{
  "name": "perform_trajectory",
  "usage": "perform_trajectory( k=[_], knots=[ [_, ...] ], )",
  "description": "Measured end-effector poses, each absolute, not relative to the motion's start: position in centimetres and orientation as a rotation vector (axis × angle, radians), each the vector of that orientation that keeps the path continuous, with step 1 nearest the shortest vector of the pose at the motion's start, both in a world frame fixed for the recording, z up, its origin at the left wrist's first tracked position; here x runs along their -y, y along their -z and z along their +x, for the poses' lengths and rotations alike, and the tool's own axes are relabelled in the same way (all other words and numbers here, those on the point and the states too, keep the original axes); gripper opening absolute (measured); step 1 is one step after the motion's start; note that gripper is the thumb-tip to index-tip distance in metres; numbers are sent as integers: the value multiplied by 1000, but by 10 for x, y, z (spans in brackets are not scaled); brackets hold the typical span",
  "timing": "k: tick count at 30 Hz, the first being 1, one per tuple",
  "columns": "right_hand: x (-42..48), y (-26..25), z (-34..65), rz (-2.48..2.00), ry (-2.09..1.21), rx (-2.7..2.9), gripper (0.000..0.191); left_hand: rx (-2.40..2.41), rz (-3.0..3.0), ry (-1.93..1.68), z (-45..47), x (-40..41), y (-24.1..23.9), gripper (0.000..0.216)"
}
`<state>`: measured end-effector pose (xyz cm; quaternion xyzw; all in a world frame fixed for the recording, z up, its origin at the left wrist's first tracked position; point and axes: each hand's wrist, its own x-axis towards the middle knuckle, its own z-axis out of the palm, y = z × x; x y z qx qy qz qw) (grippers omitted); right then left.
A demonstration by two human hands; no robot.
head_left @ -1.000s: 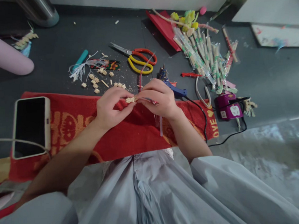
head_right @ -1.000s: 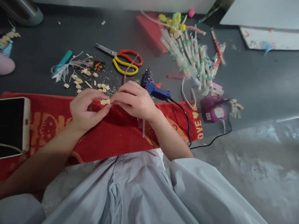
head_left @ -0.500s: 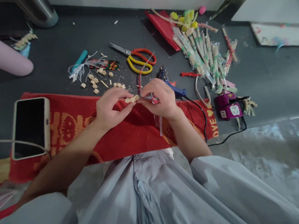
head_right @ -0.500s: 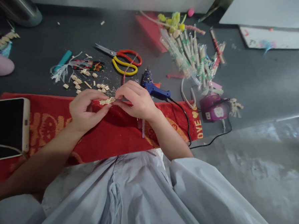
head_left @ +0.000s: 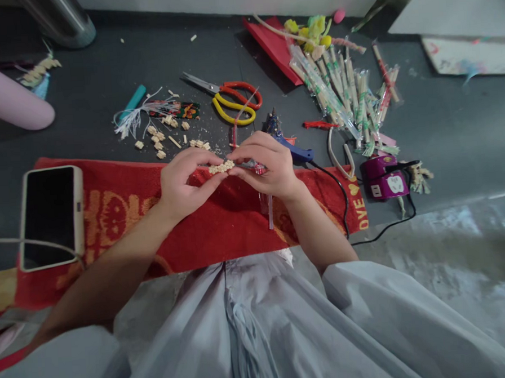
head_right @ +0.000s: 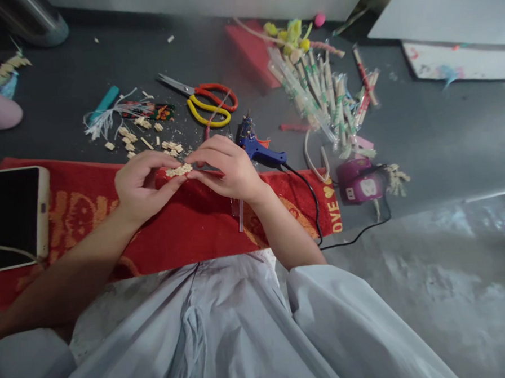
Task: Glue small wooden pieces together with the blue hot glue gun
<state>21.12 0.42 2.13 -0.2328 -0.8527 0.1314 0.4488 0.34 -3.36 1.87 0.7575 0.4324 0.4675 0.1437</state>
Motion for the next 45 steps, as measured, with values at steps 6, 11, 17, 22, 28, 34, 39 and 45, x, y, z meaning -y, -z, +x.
perform_trajectory(
  k=[6, 11, 17, 22, 28, 34, 39, 45],
  knots=[
    [-4, -24, 207, -504, -370, 2031, 25, -1182, 2189, -1399, 4, 34, -22, 22],
    [-5, -24, 208, -514, -384, 2005, 24, -1210, 2176, -1383, 3, 34, -25, 23],
    [-7, -23, 210, -569, -368, 2020, 24, -1283, 2162, -1394, 0, 33, -23, 21],
    [-5, -23, 208, -544, -354, 2000, 21, -1272, 2192, -1411, -1, 32, -24, 20],
    [-4, -23, 208, -569, -394, 2009, 20, -1281, 2147, -1395, -1, 32, -23, 20],
    [-6, -25, 211, -689, -450, 2052, 30, -1292, 1977, -1402, 3, 30, -24, 15],
    [-8, -25, 212, -811, -473, 2057, 40, -1342, 1474, -1253, 6, 24, -22, 21],
    [-7, -20, 208, -810, -434, 2074, 37, -1327, 1096, -1161, 9, 19, -25, 24]
  ],
)
